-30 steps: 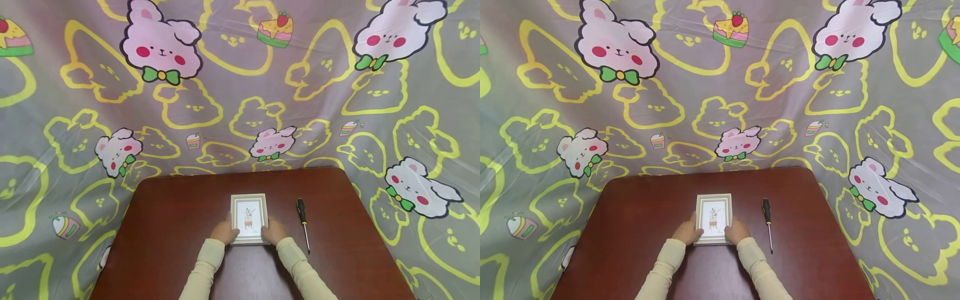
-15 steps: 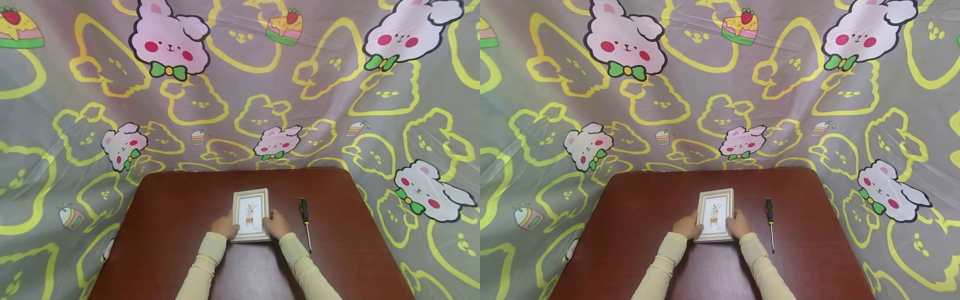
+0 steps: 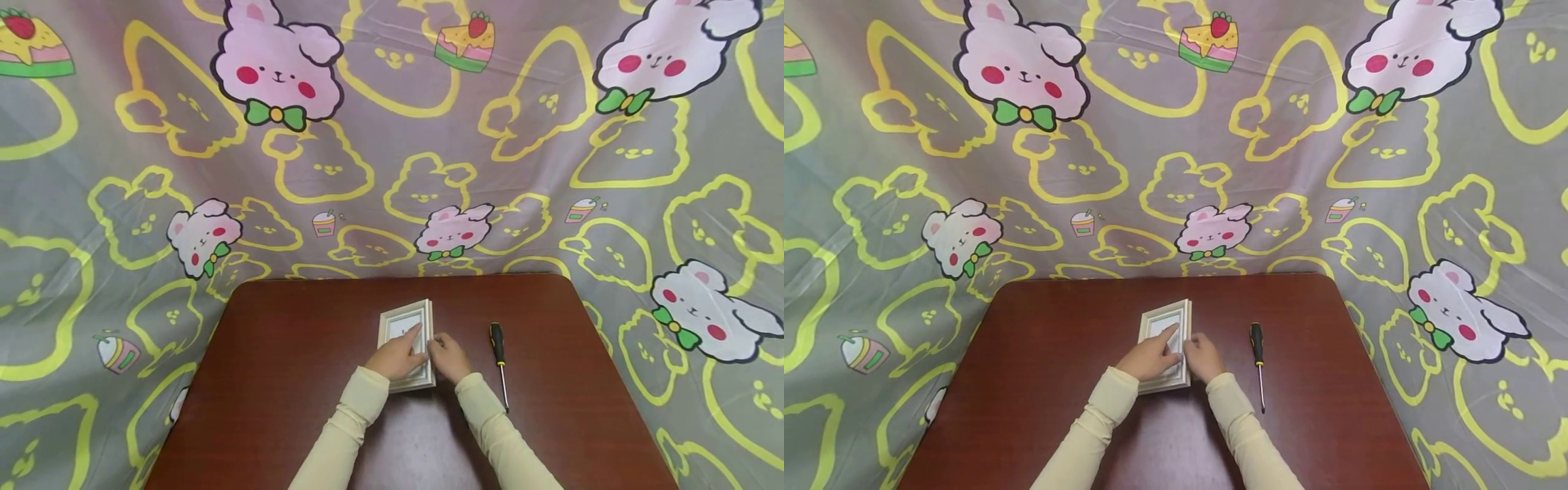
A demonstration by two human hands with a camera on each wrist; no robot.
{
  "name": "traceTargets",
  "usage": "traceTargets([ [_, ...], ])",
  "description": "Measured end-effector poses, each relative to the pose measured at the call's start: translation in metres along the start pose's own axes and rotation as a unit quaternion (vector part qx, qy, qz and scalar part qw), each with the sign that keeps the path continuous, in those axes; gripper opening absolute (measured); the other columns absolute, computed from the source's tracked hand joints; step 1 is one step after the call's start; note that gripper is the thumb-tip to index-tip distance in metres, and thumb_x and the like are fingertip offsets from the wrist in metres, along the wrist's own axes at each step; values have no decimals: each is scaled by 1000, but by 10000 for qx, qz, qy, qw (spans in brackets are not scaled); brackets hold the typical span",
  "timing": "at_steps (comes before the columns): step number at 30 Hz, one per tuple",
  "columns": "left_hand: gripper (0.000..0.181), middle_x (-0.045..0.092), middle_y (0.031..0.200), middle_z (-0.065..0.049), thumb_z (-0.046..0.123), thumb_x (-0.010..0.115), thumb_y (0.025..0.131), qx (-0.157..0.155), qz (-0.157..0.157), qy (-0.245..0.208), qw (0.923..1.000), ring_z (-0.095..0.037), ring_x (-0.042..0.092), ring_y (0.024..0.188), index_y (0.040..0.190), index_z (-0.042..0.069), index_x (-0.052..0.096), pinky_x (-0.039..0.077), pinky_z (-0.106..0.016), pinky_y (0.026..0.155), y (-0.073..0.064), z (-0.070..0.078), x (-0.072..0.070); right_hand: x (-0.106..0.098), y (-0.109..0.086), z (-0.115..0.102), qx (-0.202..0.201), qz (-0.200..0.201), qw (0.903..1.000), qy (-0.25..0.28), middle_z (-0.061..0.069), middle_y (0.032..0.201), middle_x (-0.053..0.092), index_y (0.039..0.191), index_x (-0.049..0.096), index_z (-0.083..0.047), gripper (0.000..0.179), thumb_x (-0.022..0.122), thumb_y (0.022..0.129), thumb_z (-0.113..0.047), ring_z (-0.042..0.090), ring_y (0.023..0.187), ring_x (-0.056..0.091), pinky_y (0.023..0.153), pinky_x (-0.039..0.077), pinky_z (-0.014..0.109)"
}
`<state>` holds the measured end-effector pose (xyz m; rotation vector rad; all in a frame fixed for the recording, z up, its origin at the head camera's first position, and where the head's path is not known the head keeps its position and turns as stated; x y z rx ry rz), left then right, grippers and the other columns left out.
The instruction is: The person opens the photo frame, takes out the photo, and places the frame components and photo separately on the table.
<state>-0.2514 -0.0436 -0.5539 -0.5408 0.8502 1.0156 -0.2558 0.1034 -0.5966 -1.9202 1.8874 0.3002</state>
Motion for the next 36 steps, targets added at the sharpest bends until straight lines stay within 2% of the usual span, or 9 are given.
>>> traceTargets([
  [2, 73, 71, 91, -11, 32, 65, 96, -18, -78, 15, 10000, -23, 67, 87, 156, 3, 36, 53, -41, 80, 1, 4, 3, -1, -2, -5, 25, 1, 10000, 51, 13, 86, 66, 119, 65, 1, 34, 49, 99, -21, 21, 60, 59, 48, 53, 38],
  [6, 77, 71, 110, -23, 31, 62, 92, -110, -133, 90, 9998, -31, 69, 97, 157, 3, 32, 54, -44, 82, 4, 9, 6, -2, -4, -13, -15, -14, 9999, 99, 18, 99, 68, 120, 66, 0, 36, 46, 96, -18, 25, 70, 62, 48, 53, 39],
  [9, 81, 71, 105, -22, 29, 63, 89, -166, -164, 241, 9994, -30, 69, 91, 158, 3, 29, 55, -43, 79, 7, 11, 9, -1, -3, -16, -45, -46, 9999, 151, 20, 107, 68, 119, 66, 1, 36, 44, 96, -17, 28, 75, 64, 46, 53, 39],
  [13, 86, 72, 102, -19, 29, 68, 87, -200, -149, 452, 9987, -26, 69, 86, 158, 1, 28, 54, -41, 75, 9, 14, 10, -1, -2, -20, -74, -38, 9998, 179, 21, 109, 67, 119, 66, 1, 36, 43, 97, -16, 29, 78, 64, 47, 54, 38],
  [19, 93, 73, 98, -13, 30, 76, 81, -211, 95, 1036, 9943, -22, 68, 79, 156, -2, 32, 54, -38, 66, 11, 21, 9, -3, -2, -26, -143, 58, 9996, 223, 22, 110, 68, 118, 67, 0, 36, 42, 98, -16, 33, 83, 66, 49, 55, 40],
  [23, 98, 71, 88, -9, 33, 81, 77, -367, 233, 1448, 9885, -19, 64, 69, 156, 0, 34, 51, -36, 55, 9, 24, 8, -3, -3, -31, -319, 196, 9992, 111, 18, 109, 70, 114, 70, -1, 34, 43, 99, -16, 33, 94, 65, 69, 56, 44],
  [26, 101, 69, 82, -7, 34, 84, 74, -547, 312, 1556, 9858, -17, 61, 63, 155, 0, 35, 48, -35, 51, 6, 24, 5, -1, -3, -35, -449, 178, 9988, 114, 16, 108, 71, 113, 71, -1, 34, 43, 100, -16, 32, 98, 65, 83, 53, 47],
  [32, 100, 70, 82, -9, 33, 83, 74, -613, 510, 1454, 9862, -19, 62, 63, 154, -2, 36, 50, -36, 53, 1, 22, -1, 3, -2, -37, -519, 120, 9984, 210, 15, 113, 71, 114, 71, -2, 34, 44, 102, -18, 34, 104, 64, 92, 49, 52],
  [36, 89, 68, 78, -8, 29, 75, 80, -724, 795, 1390, 9844, -20, 60, 59, 154, -2, 36, 49, -36, 52, 1, 21, -1, 3, -2, -40, -725, 76, 9970, 256, 15, 115, 70, 114, 72, -2, 33, 46, 104, -19, 34, 108, 63, 95, 47, 52],
])
Point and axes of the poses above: each hand's wrist, its own y-axis towards the middle knuckle, its own x-axis out of the palm, z = x × y, the point moved 4 cm from there along y, towards the middle knuckle
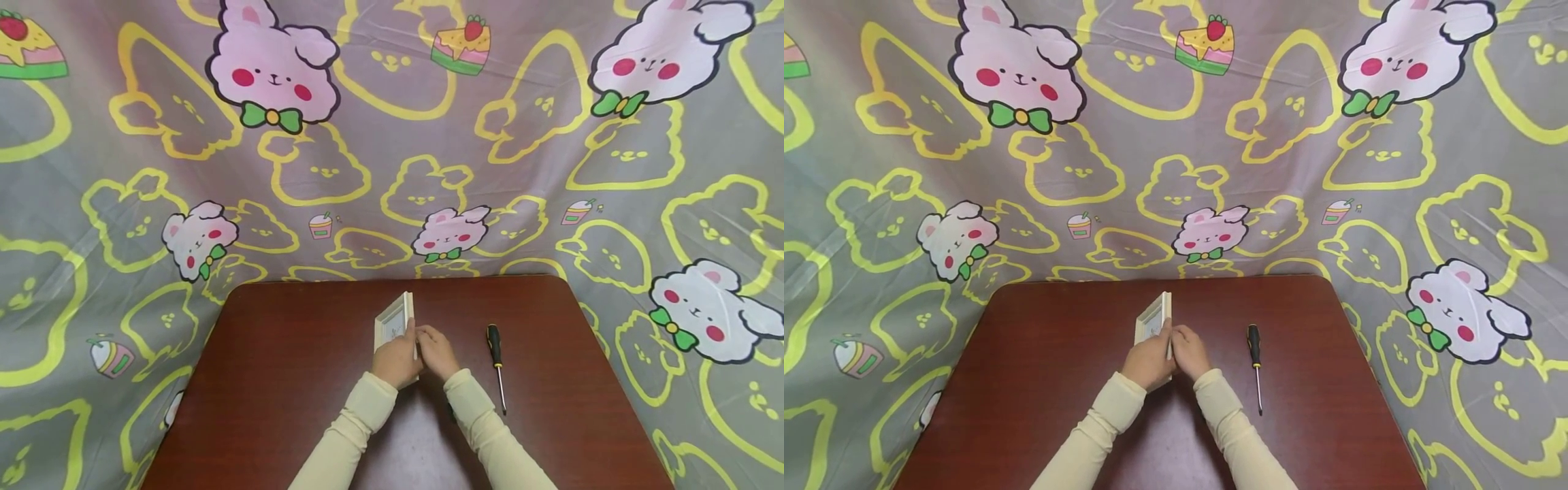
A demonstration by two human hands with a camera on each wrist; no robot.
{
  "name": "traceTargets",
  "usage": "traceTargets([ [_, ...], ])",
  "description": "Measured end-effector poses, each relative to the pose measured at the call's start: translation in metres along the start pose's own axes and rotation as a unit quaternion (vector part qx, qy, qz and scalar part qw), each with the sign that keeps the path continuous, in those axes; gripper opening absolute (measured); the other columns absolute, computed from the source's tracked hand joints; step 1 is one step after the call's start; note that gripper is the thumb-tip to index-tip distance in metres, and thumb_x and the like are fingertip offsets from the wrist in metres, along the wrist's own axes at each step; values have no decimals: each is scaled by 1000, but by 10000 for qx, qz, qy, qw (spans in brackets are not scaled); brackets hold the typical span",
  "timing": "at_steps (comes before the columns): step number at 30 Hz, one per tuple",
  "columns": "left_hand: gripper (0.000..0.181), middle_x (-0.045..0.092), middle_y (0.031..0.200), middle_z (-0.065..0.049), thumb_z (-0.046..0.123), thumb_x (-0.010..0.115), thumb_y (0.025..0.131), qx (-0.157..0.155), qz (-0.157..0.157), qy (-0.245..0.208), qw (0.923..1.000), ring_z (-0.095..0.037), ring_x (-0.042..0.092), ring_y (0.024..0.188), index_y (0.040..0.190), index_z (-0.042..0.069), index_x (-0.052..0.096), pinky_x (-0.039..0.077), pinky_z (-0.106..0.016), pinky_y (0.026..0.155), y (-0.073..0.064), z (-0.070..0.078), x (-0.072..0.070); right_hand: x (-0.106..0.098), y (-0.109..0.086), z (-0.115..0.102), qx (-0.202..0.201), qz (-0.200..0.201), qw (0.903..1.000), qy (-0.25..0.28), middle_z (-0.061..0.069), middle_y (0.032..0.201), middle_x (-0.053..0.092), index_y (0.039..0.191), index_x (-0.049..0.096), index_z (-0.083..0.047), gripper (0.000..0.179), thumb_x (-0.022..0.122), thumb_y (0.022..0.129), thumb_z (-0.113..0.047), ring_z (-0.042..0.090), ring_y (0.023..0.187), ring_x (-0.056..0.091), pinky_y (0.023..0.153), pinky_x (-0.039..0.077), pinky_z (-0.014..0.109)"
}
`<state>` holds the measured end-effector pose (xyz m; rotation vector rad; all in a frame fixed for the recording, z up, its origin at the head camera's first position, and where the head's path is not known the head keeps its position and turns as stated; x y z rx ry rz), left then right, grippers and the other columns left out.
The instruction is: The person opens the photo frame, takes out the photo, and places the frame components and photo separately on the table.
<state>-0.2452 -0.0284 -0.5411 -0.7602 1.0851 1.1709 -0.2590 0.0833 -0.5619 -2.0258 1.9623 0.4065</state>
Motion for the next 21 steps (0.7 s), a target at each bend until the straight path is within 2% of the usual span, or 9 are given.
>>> traceTargets([
  [4, 77, 63, 70, -7, 23, 67, 84, -116, 479, -68, 9988, -22, 57, 52, 152, -2, 41, 46, -38, 46, -1, 0, -2, 0, 1, -4, -283, -80, 9995, 125, 15, 113, 71, 114, 72, -1, 31, 46, 104, -17, 33, 106, 63, 94, 47, 51],
  [9, 73, 63, 71, -7, 24, 66, 83, -154, 956, -185, 9951, -25, 58, 53, 150, 0, 46, 46, -41, 47, -3, 0, -6, 0, 2, -4, -356, -72, 9990, 260, 15, 114, 71, 114, 72, -1, 31, 45, 105, -15, 33, 108, 62, 96, 46, 51],
  [13, 76, 62, 72, -7, 24, 66, 81, -86, 1088, -318, 9935, -23, 56, 52, 150, 1, 46, 45, -40, 46, -5, 2, -12, -1, 4, 0, -241, 34, 9990, 386, 15, 109, 72, 112, 72, 1, 31, 46, 104, -14, 32, 104, 65, 94, 48, 49],
  [17, 80, 61, 72, -5, 26, 64, 79, -26, 1147, -394, 9926, -20, 53, 51, 152, 1, 44, 44, -38, 45, -5, 3, -17, -2, 7, 7, -180, 179, 9985, 493, 15, 97, 72, 107, 72, 5, 24, 53, 101, -9, 27, 88, 67, 81, 53, 41],
  [21, 80, 63, 73, -7, 28, 60, 80, -27, 1146, -429, 9925, -23, 56, 53, 153, 3, 42, 44, -39, 46, -6, 6, -21, -1, 6, 14, -111, 55, 9989, 460, 14, 94, 71, 105, 72, 5, 18, 59, 95, -4, 20, 80, 63, 73, 51, 34],
])
Point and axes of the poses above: each hand's wrist, its own y-axis towards the middle knuckle, its own x-axis out of the palm, z = x × y, the point moved 4 cm from there along y, towards the middle knuckle
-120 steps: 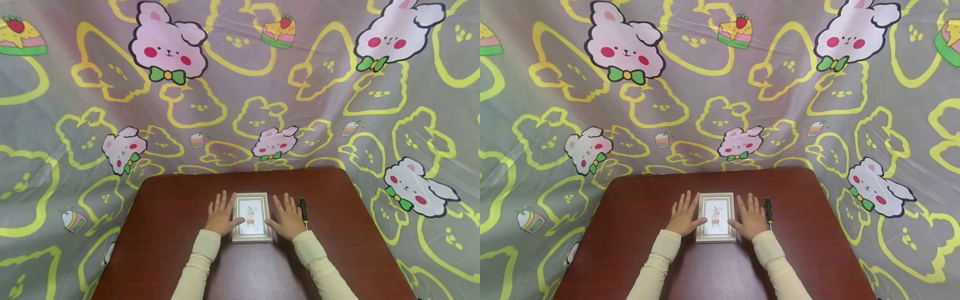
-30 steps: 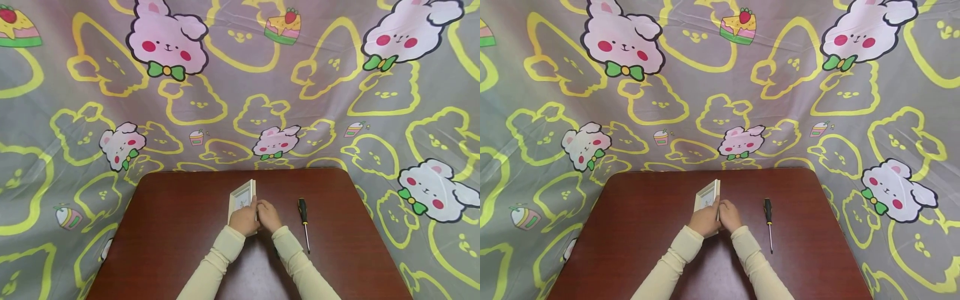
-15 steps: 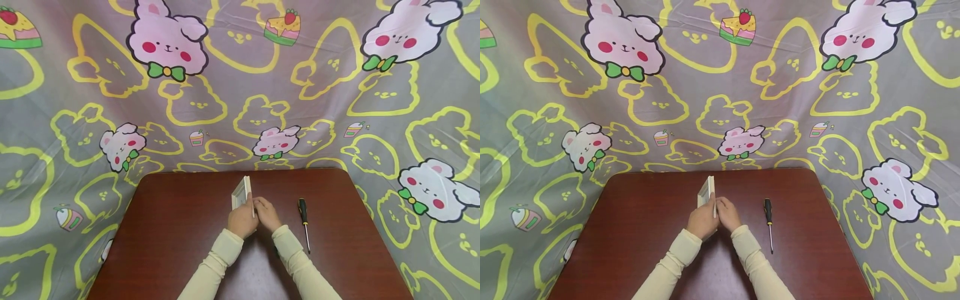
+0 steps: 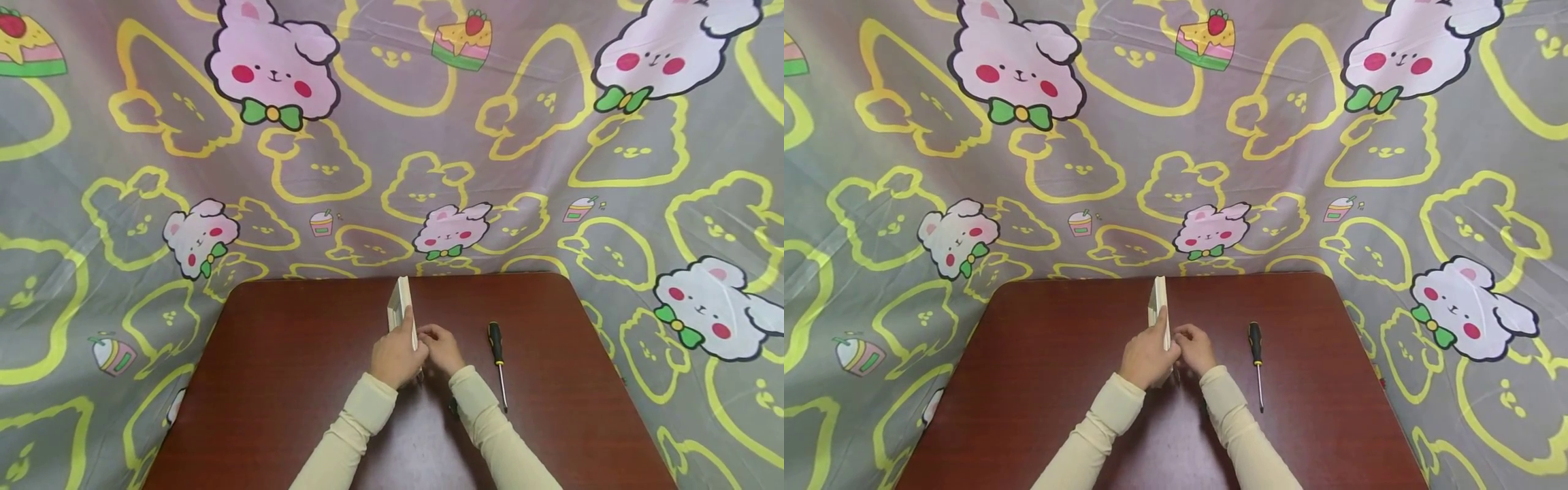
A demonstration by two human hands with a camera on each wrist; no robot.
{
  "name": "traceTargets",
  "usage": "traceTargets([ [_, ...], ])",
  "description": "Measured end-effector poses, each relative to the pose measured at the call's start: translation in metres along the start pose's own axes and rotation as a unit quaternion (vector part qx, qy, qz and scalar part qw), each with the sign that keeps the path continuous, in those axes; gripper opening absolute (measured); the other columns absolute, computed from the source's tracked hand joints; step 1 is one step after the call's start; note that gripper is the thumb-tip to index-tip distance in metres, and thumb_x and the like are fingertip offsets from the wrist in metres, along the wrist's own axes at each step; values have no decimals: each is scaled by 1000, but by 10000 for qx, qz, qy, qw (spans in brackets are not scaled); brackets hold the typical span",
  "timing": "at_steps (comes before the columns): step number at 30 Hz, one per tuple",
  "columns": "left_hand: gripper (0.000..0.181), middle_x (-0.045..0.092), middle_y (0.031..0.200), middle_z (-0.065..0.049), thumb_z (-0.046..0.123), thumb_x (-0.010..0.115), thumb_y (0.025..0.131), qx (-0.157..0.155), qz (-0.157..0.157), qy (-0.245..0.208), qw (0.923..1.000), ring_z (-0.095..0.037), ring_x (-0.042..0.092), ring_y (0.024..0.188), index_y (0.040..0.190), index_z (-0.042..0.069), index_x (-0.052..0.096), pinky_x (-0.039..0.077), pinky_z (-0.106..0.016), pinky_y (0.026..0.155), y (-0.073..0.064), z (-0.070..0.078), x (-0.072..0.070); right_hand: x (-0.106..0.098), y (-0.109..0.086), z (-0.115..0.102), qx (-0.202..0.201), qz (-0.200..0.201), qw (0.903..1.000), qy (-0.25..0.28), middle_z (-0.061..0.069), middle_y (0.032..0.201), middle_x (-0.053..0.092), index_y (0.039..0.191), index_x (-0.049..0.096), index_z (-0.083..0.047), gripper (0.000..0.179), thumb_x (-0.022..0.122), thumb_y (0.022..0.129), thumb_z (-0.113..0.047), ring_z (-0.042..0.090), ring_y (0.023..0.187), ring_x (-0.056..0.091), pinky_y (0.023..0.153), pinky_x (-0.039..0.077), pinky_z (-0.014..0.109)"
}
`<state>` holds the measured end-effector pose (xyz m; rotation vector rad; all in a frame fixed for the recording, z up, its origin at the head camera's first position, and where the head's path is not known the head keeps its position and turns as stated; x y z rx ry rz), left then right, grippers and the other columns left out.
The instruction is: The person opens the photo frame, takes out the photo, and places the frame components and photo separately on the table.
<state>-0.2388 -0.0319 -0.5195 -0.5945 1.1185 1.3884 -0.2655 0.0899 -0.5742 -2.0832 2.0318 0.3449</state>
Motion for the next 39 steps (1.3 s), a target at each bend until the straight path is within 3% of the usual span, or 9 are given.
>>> traceTargets([
  [9, 80, 66, 77, -7, 30, 59, 81, 22, -135, -36, 9999, -25, 59, 55, 154, 5, 40, 43, -39, 45, 1, 8, -7, 6, -1, 9, -11, -297, 9993, 231, 14, 90, 70, 102, 70, 8, 16, 59, 92, 2, 17, 77, 59, 71, 50, 31],
  [14, 80, 69, 86, -9, 32, 58, 82, 73, -135, -45, 9999, -27, 62, 59, 155, 6, 39, 45, -40, 47, 1, 10, -9, 7, 0, 19, 377, -401, 9937, 979, 13, 94, 68, 118, 63, 13, 30, 59, 91, -1, 14, 67, 57, 57, 49, 30],
  [18, 79, 71, 94, -11, 33, 56, 85, 153, -119, -71, 9998, -28, 64, 62, 157, 7, 37, 47, -41, 49, 1, 10, -10, 10, 1, 30, 981, -657, 9758, 1842, 8, 93, 65, 136, 52, 10, 43, 54, 97, -9, 13, 62, 55, 54, 46, 30],
  [21, 78, 71, 93, -12, 32, 56, 85, 216, -78, -161, 9996, -28, 63, 62, 156, 7, 37, 47, -41, 50, 0, 11, -13, 13, -1, 35, 1373, -954, 9536, 2504, 6, 94, 65, 144, 45, 6, 48, 49, 100, -14, 13, 71, 58, 60, 48, 30],
  [25, 78, 71, 93, -12, 32, 57, 85, 272, -41, -363, 9990, -27, 62, 62, 156, 6, 37, 48, -42, 51, 0, 10, -16, 13, -3, 38, 1513, -1286, 9370, 2873, 5, 99, 66, 147, 39, 5, 53, 48, 99, -18, 16, 83, 63, 67, 51, 33],
  [30, 78, 71, 93, -12, 32, 58, 86, 369, -32, -512, 9980, -24, 60, 62, 156, 5, 37, 50, -41, 55, 1, 4, -18, 9, -3, 39, 1511, -1391, 9356, 2873, 7, 101, 65, 149, 35, 6, 60, 53, 99, -23, 18, 86, 65, 71, 54, 38],
  [39, 80, 71, 89, -15, 30, 60, 88, 498, -169, -728, 9960, -20, 55, 58, 157, 3, 32, 49, -39, 54, -1, -9, -24, -3, -3, 47, 1521, -1226, 9463, 2577, 11, 101, 68, 144, 43, 9, 60, 61, 97, -24, 21, 89, 65, 75, 55, 42],
])
Point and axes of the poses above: each hand's wrist, its own y-axis towards the middle knuckle, its own x-axis out of the palm, z = x × y, the point moved 4 cm from there along y, towards the middle knuckle
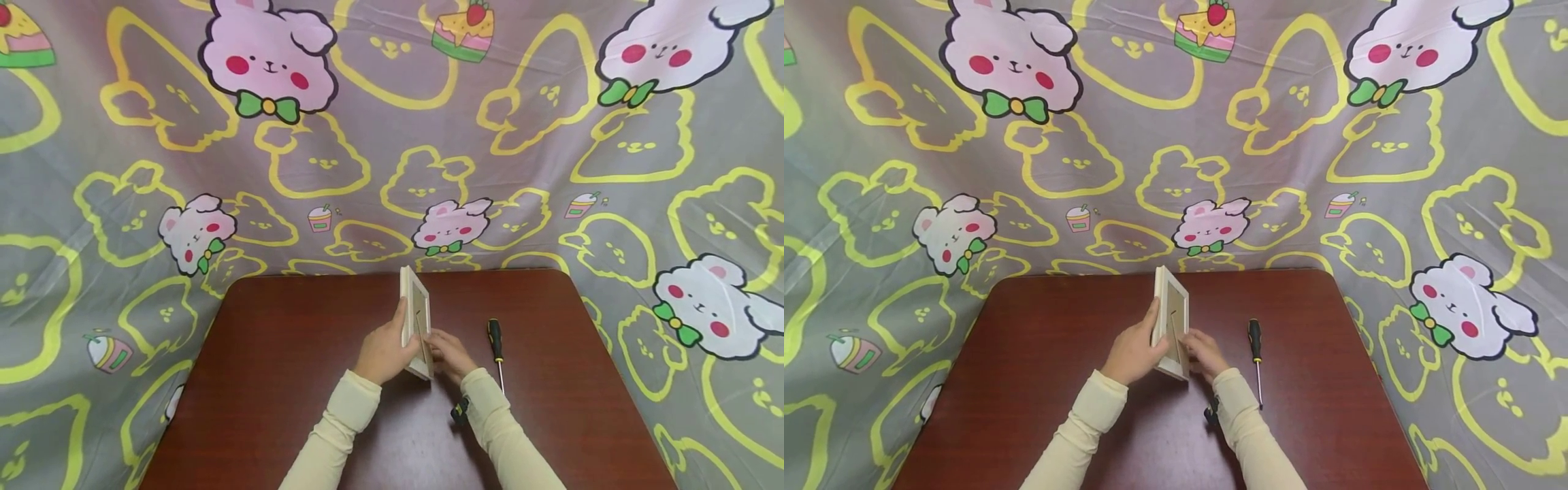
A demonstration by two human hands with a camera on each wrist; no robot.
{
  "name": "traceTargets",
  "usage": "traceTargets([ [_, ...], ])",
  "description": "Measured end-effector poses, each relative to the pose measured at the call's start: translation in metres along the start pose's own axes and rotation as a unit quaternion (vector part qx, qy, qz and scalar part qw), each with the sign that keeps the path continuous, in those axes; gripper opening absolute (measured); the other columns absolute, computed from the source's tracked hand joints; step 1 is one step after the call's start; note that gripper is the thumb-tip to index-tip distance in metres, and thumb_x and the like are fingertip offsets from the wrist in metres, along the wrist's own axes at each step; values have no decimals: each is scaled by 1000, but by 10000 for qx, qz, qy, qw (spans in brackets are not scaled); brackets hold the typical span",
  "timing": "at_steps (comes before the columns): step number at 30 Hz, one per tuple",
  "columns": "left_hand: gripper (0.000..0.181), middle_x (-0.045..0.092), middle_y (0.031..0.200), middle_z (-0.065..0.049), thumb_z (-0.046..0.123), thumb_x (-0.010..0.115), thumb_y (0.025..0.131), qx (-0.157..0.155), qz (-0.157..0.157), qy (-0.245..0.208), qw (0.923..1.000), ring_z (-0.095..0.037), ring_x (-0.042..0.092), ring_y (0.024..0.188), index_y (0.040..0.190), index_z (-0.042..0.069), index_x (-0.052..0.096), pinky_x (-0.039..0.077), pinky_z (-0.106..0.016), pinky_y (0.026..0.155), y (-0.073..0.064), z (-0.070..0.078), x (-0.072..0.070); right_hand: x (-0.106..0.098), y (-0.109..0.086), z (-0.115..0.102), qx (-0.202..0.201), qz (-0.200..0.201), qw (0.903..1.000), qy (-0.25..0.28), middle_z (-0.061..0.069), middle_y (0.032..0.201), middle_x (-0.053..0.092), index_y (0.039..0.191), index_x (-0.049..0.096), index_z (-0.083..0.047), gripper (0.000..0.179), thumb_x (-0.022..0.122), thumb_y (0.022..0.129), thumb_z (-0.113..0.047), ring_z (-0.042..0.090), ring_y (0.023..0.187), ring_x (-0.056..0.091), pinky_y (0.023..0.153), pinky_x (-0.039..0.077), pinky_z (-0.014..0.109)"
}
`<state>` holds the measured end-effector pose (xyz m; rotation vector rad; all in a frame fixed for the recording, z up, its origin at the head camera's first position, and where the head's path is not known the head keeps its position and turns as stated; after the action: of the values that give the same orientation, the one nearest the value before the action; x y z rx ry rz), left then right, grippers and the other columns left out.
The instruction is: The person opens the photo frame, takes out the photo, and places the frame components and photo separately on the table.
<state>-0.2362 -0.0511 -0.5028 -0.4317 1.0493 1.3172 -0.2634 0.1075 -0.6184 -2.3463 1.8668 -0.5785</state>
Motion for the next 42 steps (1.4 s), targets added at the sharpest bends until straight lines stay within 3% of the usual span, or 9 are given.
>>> traceTargets([
  [4, 80, 70, 91, -15, 30, 58, 89, -126, -198, -41, 9997, -19, 54, 59, 159, 5, 29, 49, -38, 56, -4, -8, 1, -4, -1, 1, 45, 61, 10000, -36, 12, 107, 65, 136, 47, 8, 54, 64, 96, -23, 23, 89, 66, 76, 55, 44],
  [11, 77, 68, 118, -15, 32, 56, 92, -239, -183, -46, 9995, -22, 58, 68, 160, 9, 29, 52, -41, 65, -4, -15, -3, -8, -2, -5, -12, 378, 9989, -272, 21, 123, 50, 134, 44, 1, 53, 69, 94, -24, 26, 90, 63, 74, 54, 42],
  [18, 75, 57, 96, -9, 40, 62, 92, -462, -16, 266, 9986, -20, 49, 59, 157, 12, 38, 48, -38, 57, -2, -21, -9, -10, -6, -16, -286, 743, 9942, -722, 19, 109, 59, 134, 41, -1, 57, 73, 92, -22, 24, 84, 62, 68, 54, 37],
  [22, 76, 65, 101, -11, 40, 65, 90, -454, 98, 345, 9983, -28, 61, 68, 155, 9, 42, 51, -42, 61, -2, -24, -9, -11, -10, -21, -454, 841, 9899, -1048, 20, 97, 64, 140, 36, -2, 66, 74, 91, -23, 23, 78, 65, 67, 55, 36],
  [25, 76, 70, 111, -15, 40, 66, 90, -474, 116, 333, 9983, -33, 68, 82, 154, 7, 42, 54, -46, 68, -3, -26, -7, -12, -11, -24, -590, 950, 9856, -1268, 19, 98, 64, 143, 35, -2, 71, 76, 90, -24, 21, 75, 65, 66, 55, 35],
  [28, 77, 71, 115, -19, 40, 66, 89, -532, 138, 292, 9981, -35, 70, 86, 153, 5, 43, 54, -47, 68, -3, -29, -6, -13, -11, -28, -673, 1008, 9828, -1392, 19, 99, 63, 143, 36, -2, 72, 78, 89, -23, 21, 74, 64, 66, 55, 34],
  [32, 77, 72, 93, -21, 39, 66, 87, -636, 177, 304, 9974, -33, 67, 69, 151, 1, 45, 52, -47, 59, -4, -30, -4, -14, -13, -34, -762, 1091, 9771, -1663, 19, 97, 63, 142, 37, 0, 73, 79, 88, -24, 20, 72, 64, 65, 54, 33],
  [36, 75, 65, 70, -16, 36, 63, 88, -698, 151, 337, 9969, -30, 60, 56, 150, -2, 44, 49, -45, 52, -5, -31, -2, -15, -16, -37, -862, 1205, 9688, -1987, 20, 102, 61, 141, 38, 0, 74, 81, 87, -26, 21, 75, 64, 66, 54, 33],
  [42, 73, 65, 69, -17, 34, 61, 89, -741, 212, 316, 9965, -32, 61, 57, 149, -4, 44, 49, -46, 53, -7, -34, 3, -17, -20, -44, -1061, 1334, 9593, -2249, 22, 108, 62, 140, 41, 1, 71, 81, 87, -23, 22, 78, 65, 68, 55, 35],
])
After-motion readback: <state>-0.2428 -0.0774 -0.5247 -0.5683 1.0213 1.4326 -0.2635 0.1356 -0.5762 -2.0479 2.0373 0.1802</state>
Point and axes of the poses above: each hand's wrist, its own y-axis towards the middle knuckle, its own x-axis out of the palm, z = x × y, the point moved 4 cm from there along y, towards the middle knuckle
